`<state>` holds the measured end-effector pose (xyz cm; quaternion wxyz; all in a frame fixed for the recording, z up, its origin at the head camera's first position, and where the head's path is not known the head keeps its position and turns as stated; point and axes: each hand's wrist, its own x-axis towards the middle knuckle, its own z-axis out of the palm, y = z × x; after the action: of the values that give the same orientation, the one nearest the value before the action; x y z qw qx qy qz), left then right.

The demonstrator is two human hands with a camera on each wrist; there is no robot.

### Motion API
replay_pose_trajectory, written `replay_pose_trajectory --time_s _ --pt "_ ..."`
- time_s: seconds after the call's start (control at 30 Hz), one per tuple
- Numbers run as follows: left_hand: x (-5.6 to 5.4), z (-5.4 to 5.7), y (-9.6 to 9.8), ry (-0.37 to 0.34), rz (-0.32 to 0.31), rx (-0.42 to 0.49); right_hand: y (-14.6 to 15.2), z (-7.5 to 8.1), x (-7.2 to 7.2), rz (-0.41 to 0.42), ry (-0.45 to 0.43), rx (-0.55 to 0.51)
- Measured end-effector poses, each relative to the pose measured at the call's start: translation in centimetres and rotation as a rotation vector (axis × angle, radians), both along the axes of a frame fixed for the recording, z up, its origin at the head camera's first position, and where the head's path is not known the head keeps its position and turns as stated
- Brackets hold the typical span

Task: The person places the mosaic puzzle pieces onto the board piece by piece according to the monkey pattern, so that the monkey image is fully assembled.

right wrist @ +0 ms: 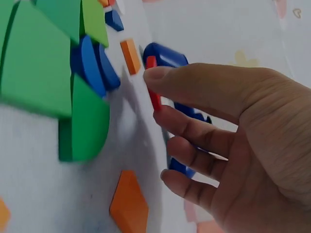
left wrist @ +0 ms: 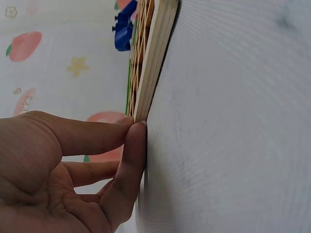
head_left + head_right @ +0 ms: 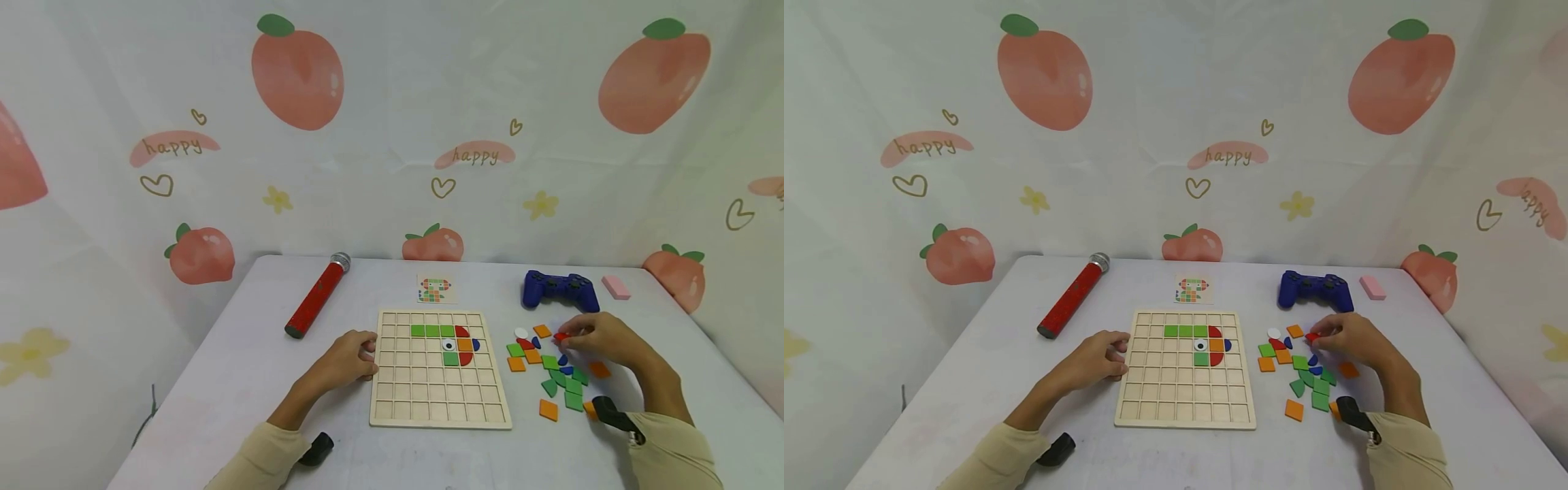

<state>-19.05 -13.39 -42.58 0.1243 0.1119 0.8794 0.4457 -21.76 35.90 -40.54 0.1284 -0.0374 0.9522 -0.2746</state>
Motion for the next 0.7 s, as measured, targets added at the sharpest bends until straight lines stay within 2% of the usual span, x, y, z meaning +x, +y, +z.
replay_pose_trajectory --time_s 0.4,0.7 --pt "0.1 0.1 0.1 0.006 0.012 -0.018 -4.1 0.5 -0.2 0.105 0.116 -0.032" --pt "0.1 0.2 0.2 0.007 0.015 -0.026 -7.8 -0.1 -1.2 0.181 0.143 -0.11"
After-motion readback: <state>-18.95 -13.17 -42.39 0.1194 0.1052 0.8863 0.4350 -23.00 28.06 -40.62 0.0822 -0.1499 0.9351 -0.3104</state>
